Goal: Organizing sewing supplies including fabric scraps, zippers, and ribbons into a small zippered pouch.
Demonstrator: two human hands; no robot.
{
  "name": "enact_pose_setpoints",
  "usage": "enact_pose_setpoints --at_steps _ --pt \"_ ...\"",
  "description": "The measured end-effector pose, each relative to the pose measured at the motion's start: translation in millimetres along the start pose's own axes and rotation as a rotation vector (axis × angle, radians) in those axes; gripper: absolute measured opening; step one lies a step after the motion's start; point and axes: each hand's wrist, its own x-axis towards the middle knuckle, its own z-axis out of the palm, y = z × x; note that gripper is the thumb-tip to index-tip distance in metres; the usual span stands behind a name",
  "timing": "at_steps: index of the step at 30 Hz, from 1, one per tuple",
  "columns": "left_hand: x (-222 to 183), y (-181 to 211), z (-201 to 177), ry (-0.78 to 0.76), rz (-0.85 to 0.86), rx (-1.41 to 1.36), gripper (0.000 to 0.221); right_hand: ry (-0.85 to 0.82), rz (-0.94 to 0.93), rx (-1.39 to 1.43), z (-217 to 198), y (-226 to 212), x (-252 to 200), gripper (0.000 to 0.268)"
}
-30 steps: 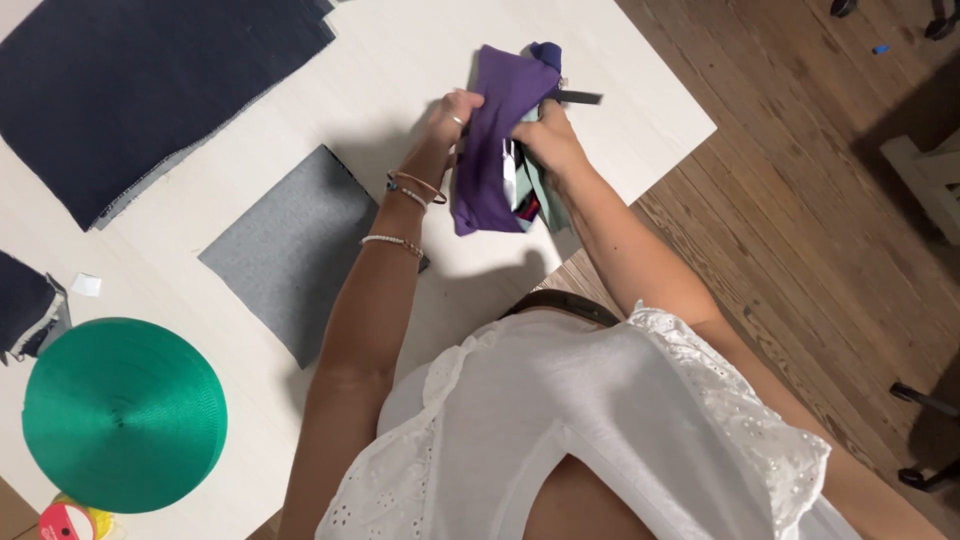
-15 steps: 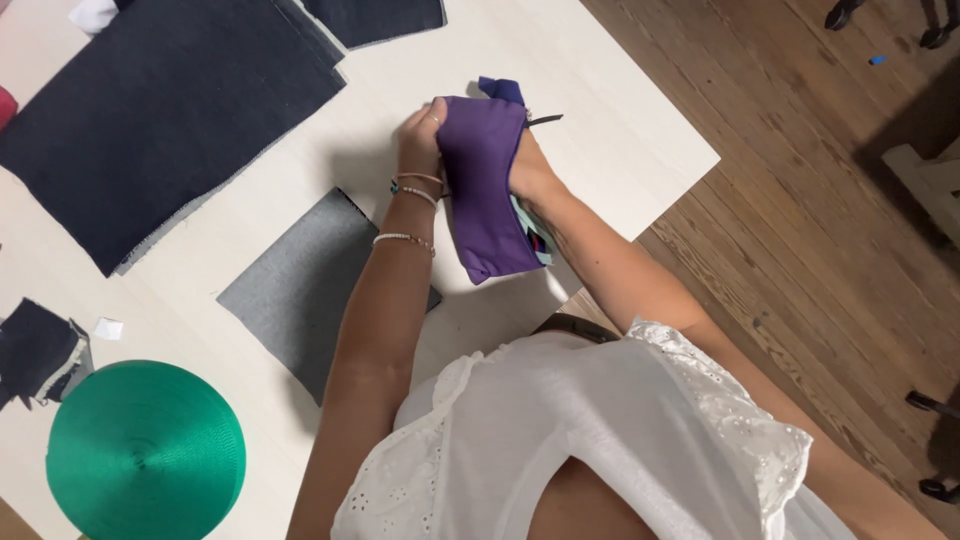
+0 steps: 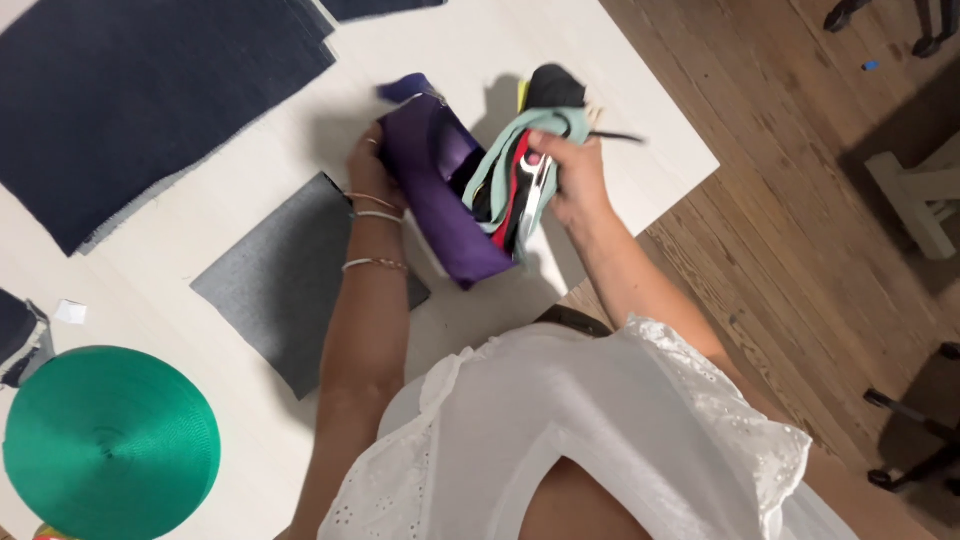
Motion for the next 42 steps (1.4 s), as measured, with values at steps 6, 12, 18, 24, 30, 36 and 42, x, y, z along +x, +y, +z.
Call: enact_pose_setpoints --at_steps 6,12,18,24,30,36,42 --pt "26.0 30.1 -35.0 0.059 0.073 -0.007 0.022 -0.324 0.066 0.106 -25.7 -34.1 56.3 0.037" --pt "65.8 24.6 -68.8 -0.176 0.316 0.276 0.026 -0.390 0.132 -0.426 -22.1 -57.9 97.9 0.030" --pt "78.8 19.7 -72.5 -0.270 0.546 0.596 0.046 -0.472 -0.302 -1.263 -16.5 -35.2 129.8 0.059" --pt "103.1 8.4 -78.9 -0.331 0.762 0.756 0.023 -0.640 -0.534 -1.316 -12.4 -36.3 115.2 0.081" --pt "111.6 -6.0 -80.1 -0.323 0.770 0.755 0.028 -0.410 -0.704 -1.098 -8.3 -61.0 20.8 0.073" --pt "48.5 8.2 -47.1 -0.426 0.170 0.010 0.053 -0.704 -0.619 -1.014 33.7 1.3 -59.4 0.021" --pt "-4.1 28.7 -31.2 -0.854 -0.033 -0.318 0.071 -0.625 -0.477 -1.482 69.9 75.0 -52.5 0.046"
